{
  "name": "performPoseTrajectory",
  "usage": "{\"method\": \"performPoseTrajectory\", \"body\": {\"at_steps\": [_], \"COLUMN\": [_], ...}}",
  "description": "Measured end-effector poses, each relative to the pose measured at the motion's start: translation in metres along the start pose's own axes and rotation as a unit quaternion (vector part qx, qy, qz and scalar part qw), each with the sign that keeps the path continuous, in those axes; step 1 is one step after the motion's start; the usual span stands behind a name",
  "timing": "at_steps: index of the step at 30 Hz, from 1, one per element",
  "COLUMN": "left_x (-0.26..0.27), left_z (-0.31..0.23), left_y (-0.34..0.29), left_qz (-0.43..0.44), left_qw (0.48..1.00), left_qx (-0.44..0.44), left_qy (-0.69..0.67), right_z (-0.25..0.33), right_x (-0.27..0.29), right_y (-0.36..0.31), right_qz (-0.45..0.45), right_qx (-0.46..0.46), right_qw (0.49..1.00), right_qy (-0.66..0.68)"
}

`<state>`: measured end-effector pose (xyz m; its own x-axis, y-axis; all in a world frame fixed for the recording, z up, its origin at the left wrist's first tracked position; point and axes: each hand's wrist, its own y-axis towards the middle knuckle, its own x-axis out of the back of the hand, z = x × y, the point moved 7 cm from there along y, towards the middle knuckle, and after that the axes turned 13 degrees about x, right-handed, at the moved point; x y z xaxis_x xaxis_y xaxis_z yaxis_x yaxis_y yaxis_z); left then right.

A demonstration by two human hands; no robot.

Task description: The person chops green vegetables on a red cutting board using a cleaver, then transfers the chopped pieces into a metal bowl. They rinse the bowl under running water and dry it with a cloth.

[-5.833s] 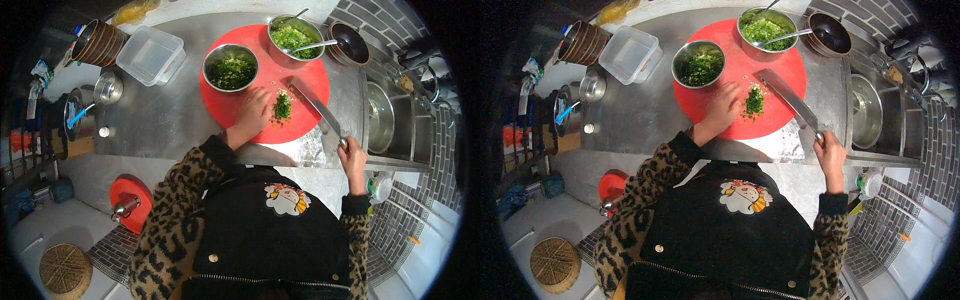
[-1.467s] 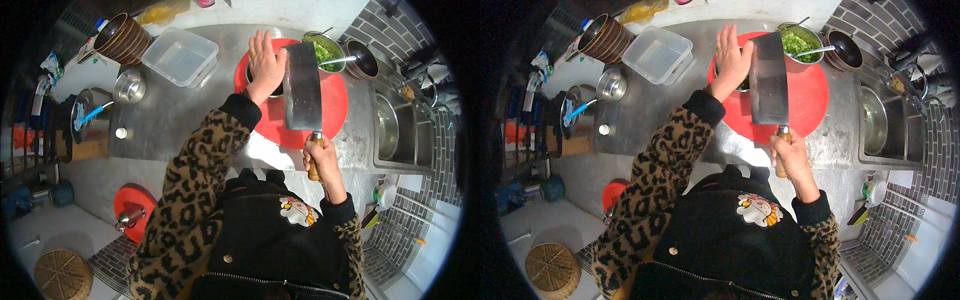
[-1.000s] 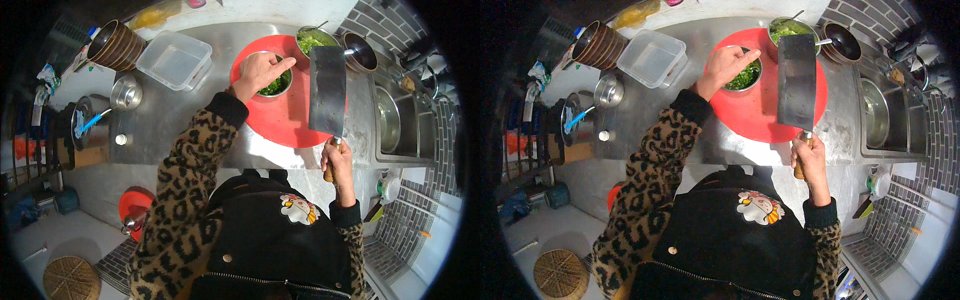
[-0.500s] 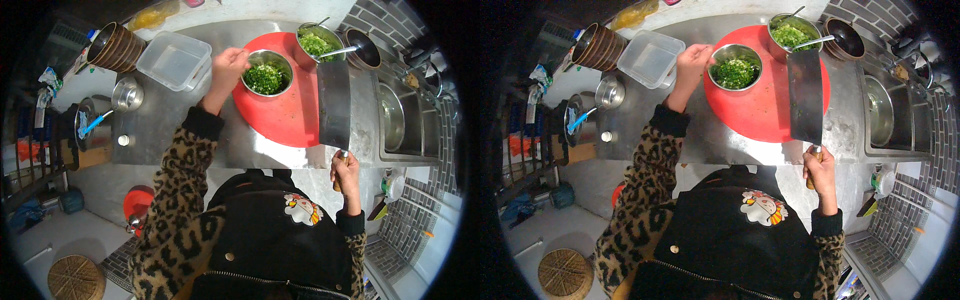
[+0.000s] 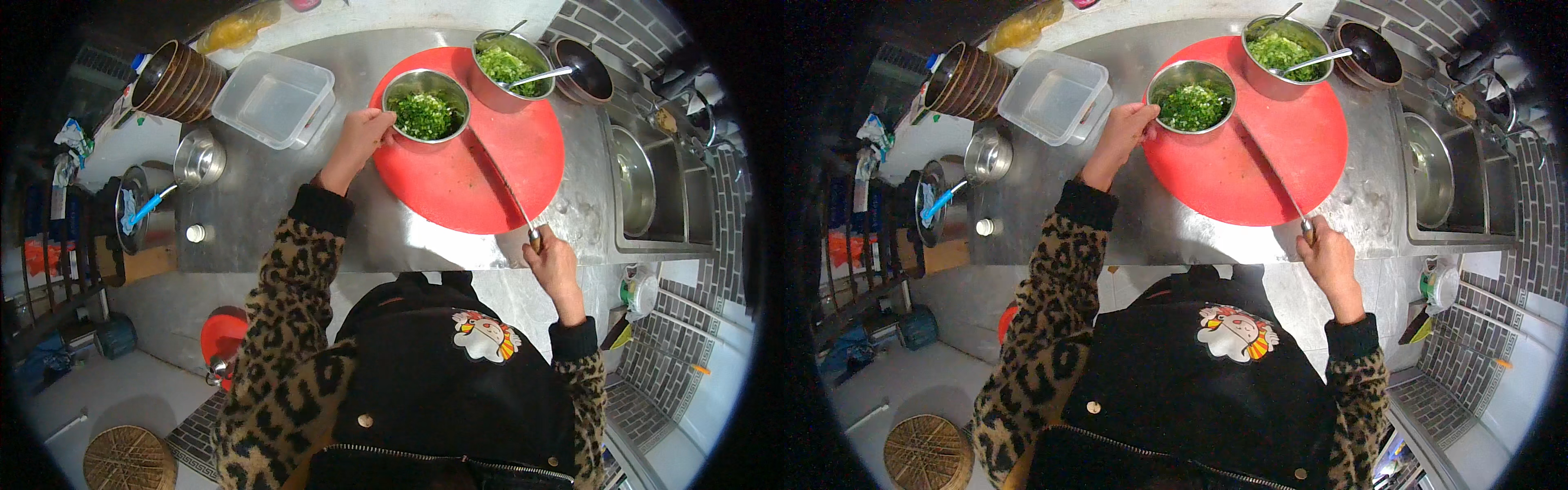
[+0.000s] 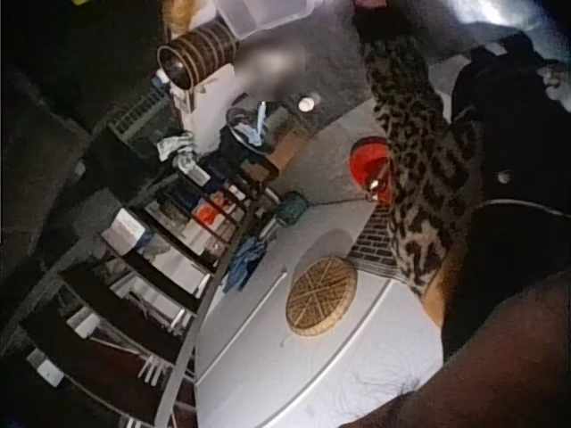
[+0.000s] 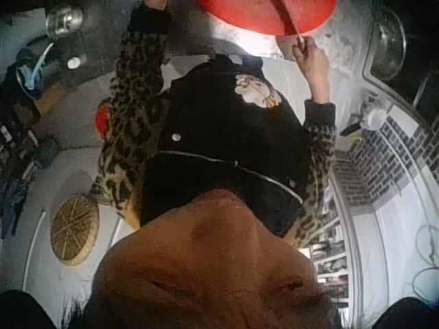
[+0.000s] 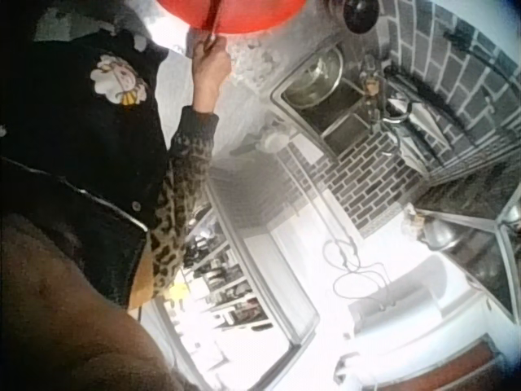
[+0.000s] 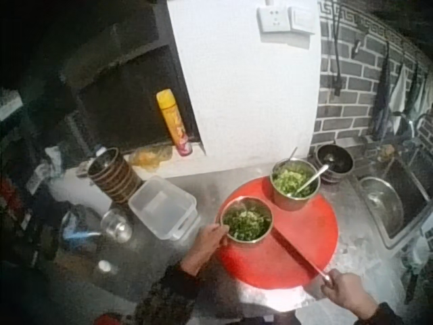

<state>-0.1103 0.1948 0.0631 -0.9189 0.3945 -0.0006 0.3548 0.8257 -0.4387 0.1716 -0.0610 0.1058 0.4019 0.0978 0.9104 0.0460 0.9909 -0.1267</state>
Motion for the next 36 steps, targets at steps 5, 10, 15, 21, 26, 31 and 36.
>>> {"method": "performPoseTrajectory", "body": {"at_steps": [5,10,15,21,26,31,36], "left_x": [-0.004,-0.029,-0.075,-0.106,-0.114,-0.093,-0.093], "left_z": [0.005,0.048,0.047,0.046,0.021,-0.039,-0.072], "left_y": [-0.001,-0.024,-0.047,-0.042,-0.064,-0.093,-0.079], "left_qz": [-0.004,-0.035,-0.125,-0.121,-0.075,-0.168,-0.167], "left_qw": [0.999,0.998,0.901,0.854,0.892,0.840,0.783], "left_qx": [-0.026,-0.020,-0.256,-0.246,-0.324,-0.441,-0.439], "left_qy": [-0.044,0.042,0.327,0.442,0.305,0.268,0.408], "right_z": [-0.004,-0.031,-0.032,-0.011,-0.006,0.001,0.025], "right_x": [-0.007,-0.045,-0.084,-0.108,-0.098,-0.054,-0.021], "right_y": [-0.028,-0.053,-0.067,-0.065,-0.071,-0.068,-0.029], "right_qz": [0.020,0.017,0.008,0.040,0.056,0.028,0.023], "right_qx": [0.002,-0.164,-0.208,-0.186,-0.191,-0.157,-0.101], "right_qw": [0.998,0.843,0.717,0.669,0.668,0.680,0.720], "right_qy": [0.063,0.512,0.666,0.718,0.717,0.716,0.686]}}
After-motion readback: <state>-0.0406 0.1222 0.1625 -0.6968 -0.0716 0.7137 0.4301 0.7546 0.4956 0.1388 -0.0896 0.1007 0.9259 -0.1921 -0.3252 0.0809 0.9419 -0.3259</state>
